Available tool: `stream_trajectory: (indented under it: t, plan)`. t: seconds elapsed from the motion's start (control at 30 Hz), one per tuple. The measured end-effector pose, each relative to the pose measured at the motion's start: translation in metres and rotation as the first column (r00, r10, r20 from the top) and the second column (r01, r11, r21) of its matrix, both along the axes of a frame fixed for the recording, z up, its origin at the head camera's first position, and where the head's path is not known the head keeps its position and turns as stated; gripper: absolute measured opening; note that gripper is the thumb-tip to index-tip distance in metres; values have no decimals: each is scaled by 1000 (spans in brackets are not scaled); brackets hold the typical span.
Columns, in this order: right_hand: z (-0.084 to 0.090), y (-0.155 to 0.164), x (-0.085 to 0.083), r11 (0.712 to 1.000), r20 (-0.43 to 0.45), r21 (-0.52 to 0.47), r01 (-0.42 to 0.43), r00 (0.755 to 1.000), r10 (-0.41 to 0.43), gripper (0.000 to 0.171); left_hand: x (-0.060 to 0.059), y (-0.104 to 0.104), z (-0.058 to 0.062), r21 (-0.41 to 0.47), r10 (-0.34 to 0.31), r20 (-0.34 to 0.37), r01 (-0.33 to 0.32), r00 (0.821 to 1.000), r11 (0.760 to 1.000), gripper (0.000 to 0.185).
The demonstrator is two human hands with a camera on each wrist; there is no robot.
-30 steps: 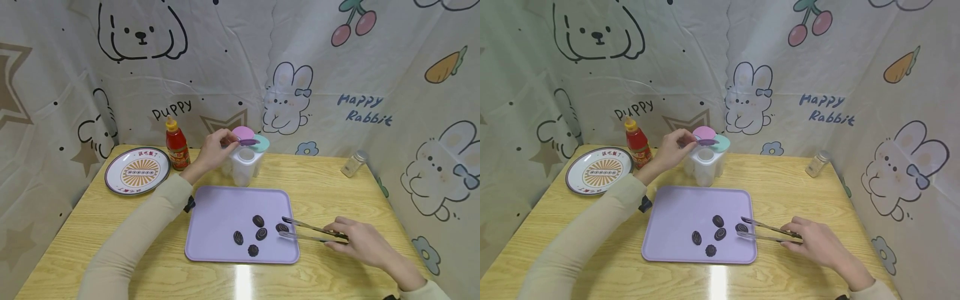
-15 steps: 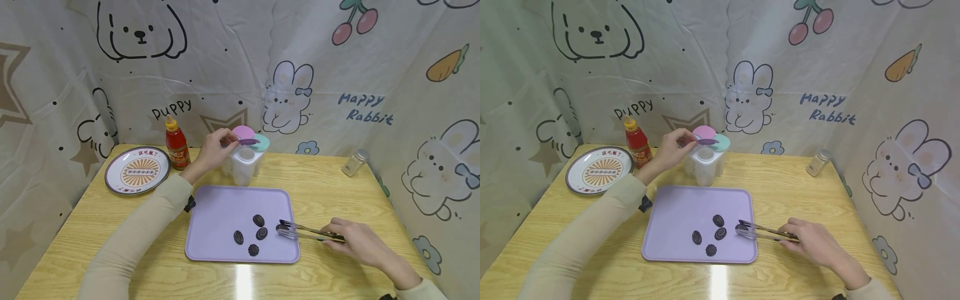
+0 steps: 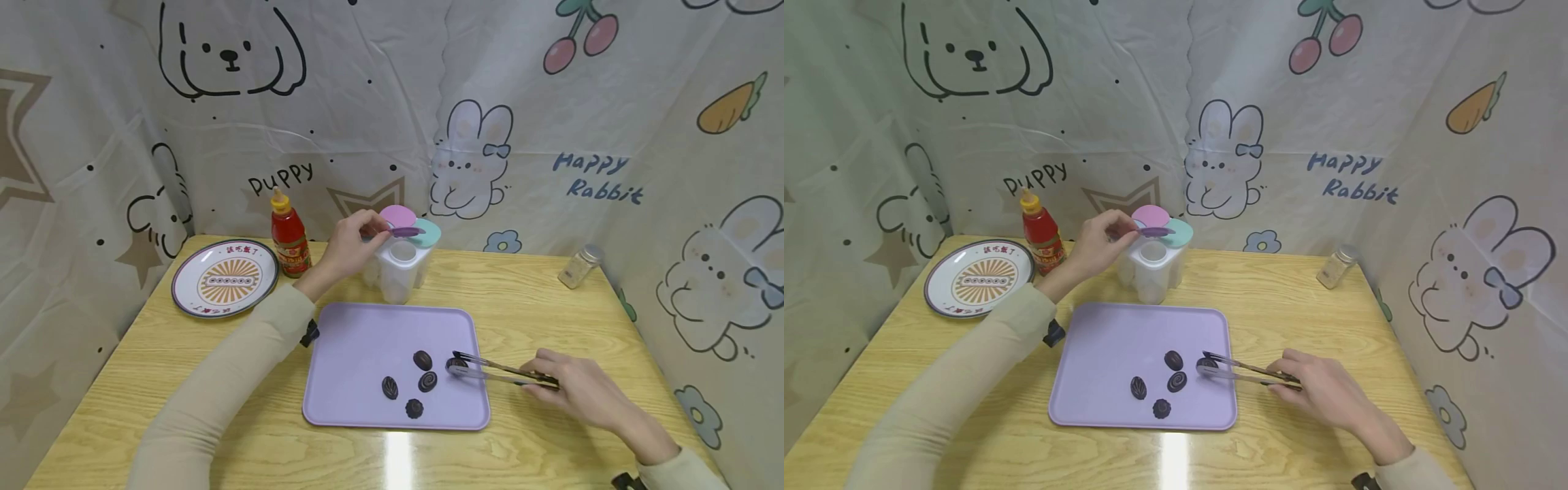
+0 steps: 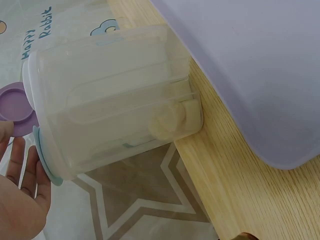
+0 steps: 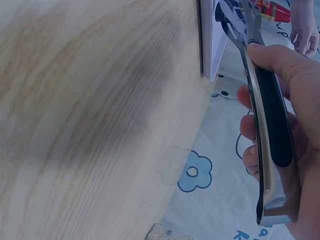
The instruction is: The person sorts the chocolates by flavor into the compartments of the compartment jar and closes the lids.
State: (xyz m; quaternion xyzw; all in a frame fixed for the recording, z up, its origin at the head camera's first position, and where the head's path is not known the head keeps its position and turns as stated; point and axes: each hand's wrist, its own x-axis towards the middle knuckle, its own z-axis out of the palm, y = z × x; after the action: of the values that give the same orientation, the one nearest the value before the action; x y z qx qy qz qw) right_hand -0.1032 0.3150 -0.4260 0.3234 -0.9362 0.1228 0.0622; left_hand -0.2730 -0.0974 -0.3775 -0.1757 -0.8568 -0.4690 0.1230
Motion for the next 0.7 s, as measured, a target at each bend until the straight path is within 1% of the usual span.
stream_trajectory:
  t: [0.17, 0.3, 0.7]
  plan:
    - [3, -3, -8, 1000, -33, -19, 1, 999, -1, 18, -1, 0, 0, 2, -9, -10, 9, 1000, 1000, 8]
    - [8, -6, -16, 999, -74, -35, -19, 997, 16, 19, -1, -1, 0, 5, -15, -8, 15, 1000, 1000, 9]
    - [35, -22, -49, 991, -186, -101, -91, 980, 71, 22, 0, -1, 2, -12, -20, -21, 20, 1000, 1000, 12]
